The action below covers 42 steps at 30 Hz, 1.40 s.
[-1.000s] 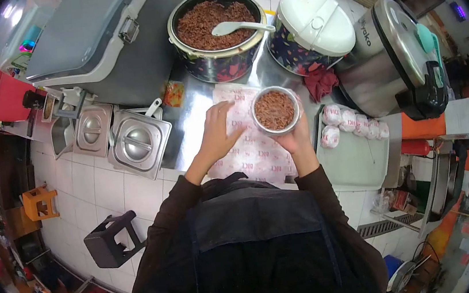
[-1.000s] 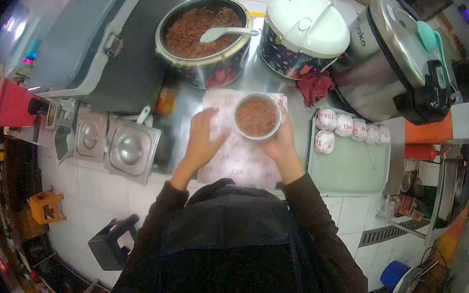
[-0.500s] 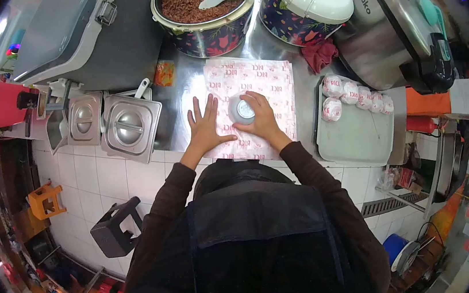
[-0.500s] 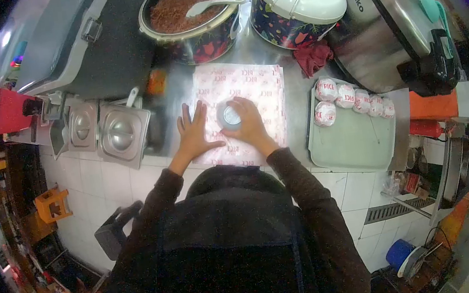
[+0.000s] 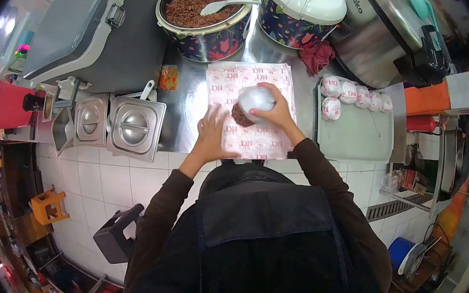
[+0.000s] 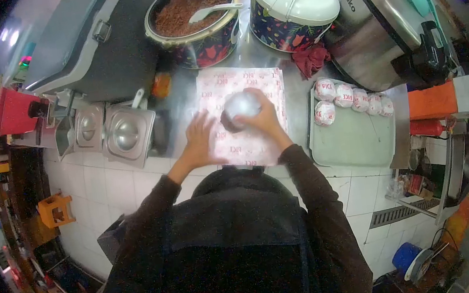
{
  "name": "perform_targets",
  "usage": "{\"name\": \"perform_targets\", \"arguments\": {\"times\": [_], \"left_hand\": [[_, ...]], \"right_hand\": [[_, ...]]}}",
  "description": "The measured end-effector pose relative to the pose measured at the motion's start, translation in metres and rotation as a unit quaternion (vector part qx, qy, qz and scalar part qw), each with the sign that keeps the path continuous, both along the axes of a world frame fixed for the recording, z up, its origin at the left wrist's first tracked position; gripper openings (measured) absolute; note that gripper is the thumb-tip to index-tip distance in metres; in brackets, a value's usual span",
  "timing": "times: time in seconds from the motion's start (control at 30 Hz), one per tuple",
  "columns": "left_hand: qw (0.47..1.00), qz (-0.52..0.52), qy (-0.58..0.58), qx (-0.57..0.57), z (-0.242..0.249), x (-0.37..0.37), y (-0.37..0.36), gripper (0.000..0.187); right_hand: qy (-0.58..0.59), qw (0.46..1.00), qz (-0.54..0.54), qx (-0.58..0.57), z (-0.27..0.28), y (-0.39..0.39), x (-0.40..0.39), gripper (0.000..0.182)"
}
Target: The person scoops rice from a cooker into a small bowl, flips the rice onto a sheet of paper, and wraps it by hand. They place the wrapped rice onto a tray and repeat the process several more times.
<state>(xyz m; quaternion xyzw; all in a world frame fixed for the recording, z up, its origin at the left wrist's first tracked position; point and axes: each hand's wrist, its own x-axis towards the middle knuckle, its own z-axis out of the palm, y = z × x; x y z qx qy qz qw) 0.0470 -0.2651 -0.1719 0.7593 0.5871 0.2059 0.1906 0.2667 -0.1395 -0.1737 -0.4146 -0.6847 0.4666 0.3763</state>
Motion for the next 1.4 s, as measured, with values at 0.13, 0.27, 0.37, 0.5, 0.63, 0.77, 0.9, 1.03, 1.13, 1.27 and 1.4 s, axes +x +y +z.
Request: {"name": "perform_targets", "arguments": {"times": [0.13, 0.27, 0.37, 0.5, 0.63, 0.77, 0.9, 1.03, 1.13, 1.27, 1.4], "left_hand": [[0.969, -0.243, 0.007, -0.041, -0.006, -0.012, -0.004, 0.058], [0.965, -0.26, -0.016, 0.001, -0.002, -0.014, 0.002, 0.022], [0.977, -0.204, -0.009, -0.064, 0.011, -0.012, 0.003, 0.016], [0.975, -0.132, -0.04, -0.173, 0.026, -0.016, 0.016, 0.016], [0.966, -0.096, -0.1, -0.216, 0.031, -0.019, 0.027, 0.015], [0.944, -0.078, -0.16, -0.278, 0.028, -0.021, 0.035, 0.011], [0.93, -0.057, -0.21, -0.296, 0.033, -0.024, 0.038, 0.009], [0.928, -0.049, -0.212, -0.303, 0.037, -0.023, 0.041, 0.01], [0.929, -0.051, -0.214, -0.298, 0.042, -0.023, 0.04, 0.011], [0.918, -0.049, -0.265, -0.292, 0.036, -0.022, 0.038, 0.012], [0.917, -0.091, -0.227, -0.314, 0.038, -0.02, 0.041, 0.016]], "right_hand": [[0.292, 0.928, -0.021, -0.23, 0.018, 0.007, 0.037, 0.073], [0.52, 0.73, 0.025, -0.443, 0.017, -0.009, 0.084, 0.071], [0.256, 0.901, 0.006, -0.35, -0.001, 0.002, 0.133, 0.066], [-0.234, 0.97, 0.011, -0.065, 0.037, 0.027, 0.149, 0.058], [-0.504, 0.854, 0.124, 0.045, 0.028, 0.054, 0.139, 0.04], [-0.575, 0.783, 0.04, 0.235, 0.047, 0.036, 0.104, 0.024], [-0.372, 0.895, 0.097, 0.226, 0.069, -0.017, 0.048, 0.017], [-0.36, 0.884, 0.269, 0.127, 0.043, -0.043, 0.023, 0.015], [-0.268, 0.923, 0.252, 0.108, 0.025, -0.037, 0.025, 0.013], [-0.245, 0.934, 0.26, -0.026, 0.024, -0.033, 0.027, 0.013], [-0.222, 0.937, 0.255, -0.089, 0.021, -0.032, 0.027, 0.014]]}}
